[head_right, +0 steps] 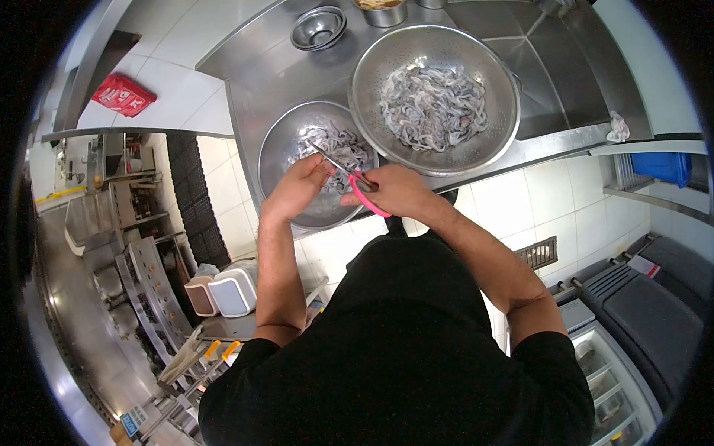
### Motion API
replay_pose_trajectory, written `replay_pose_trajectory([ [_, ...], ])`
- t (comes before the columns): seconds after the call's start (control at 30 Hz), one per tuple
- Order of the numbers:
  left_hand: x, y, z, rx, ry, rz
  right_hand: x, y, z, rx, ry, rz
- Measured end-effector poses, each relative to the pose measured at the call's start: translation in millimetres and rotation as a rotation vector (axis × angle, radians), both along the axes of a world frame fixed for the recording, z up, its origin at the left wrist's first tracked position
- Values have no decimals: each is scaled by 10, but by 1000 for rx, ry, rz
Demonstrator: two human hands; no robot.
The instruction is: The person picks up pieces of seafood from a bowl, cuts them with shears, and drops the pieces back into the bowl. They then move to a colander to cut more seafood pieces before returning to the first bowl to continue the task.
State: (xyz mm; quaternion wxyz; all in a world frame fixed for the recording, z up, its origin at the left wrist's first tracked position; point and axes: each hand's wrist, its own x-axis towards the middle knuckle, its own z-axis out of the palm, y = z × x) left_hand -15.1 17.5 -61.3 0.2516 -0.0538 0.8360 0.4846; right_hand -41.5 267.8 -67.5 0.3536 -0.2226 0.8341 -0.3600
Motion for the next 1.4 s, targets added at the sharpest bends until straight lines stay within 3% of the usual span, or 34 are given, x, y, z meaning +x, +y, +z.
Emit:
replay_pose_trajectory([
  [0.17, 21, -41, -58, 7, -7, 28, 9, -41, -37, -14, -18, -13],
  [0.33, 60, -102, -170, -152, 81, 30, -37, -88, -101, -75, -95, 2],
  [0.47, 5, -70, -35, -426, -58, 22, -58, -75, -119, -336, -448, -83],
  [0.57, 141, -93, -251, -314, 247, 182, -114, -57, -55, -378, -641, -56],
  [0.63, 90, -60, -96, -383, 205, 154, -86, -59, -120, -430, -737, -76],
  [0.9, -54, -121, -519, -616, 383, 129, -85, 129, -107, -453, -719, -38],
  [1.1, -267, -55, -361, -888, 234, 117, -51, 773, -14, -498, -687, -164],
  [1.3, -569, 412, -239, -617, 761, 220, 43, 1710, -48, -575, -574, -523],
  [1.4, -767, 950, -213, -453, 734, 45, 69, 2187, -103, -588, -494, -676],
])
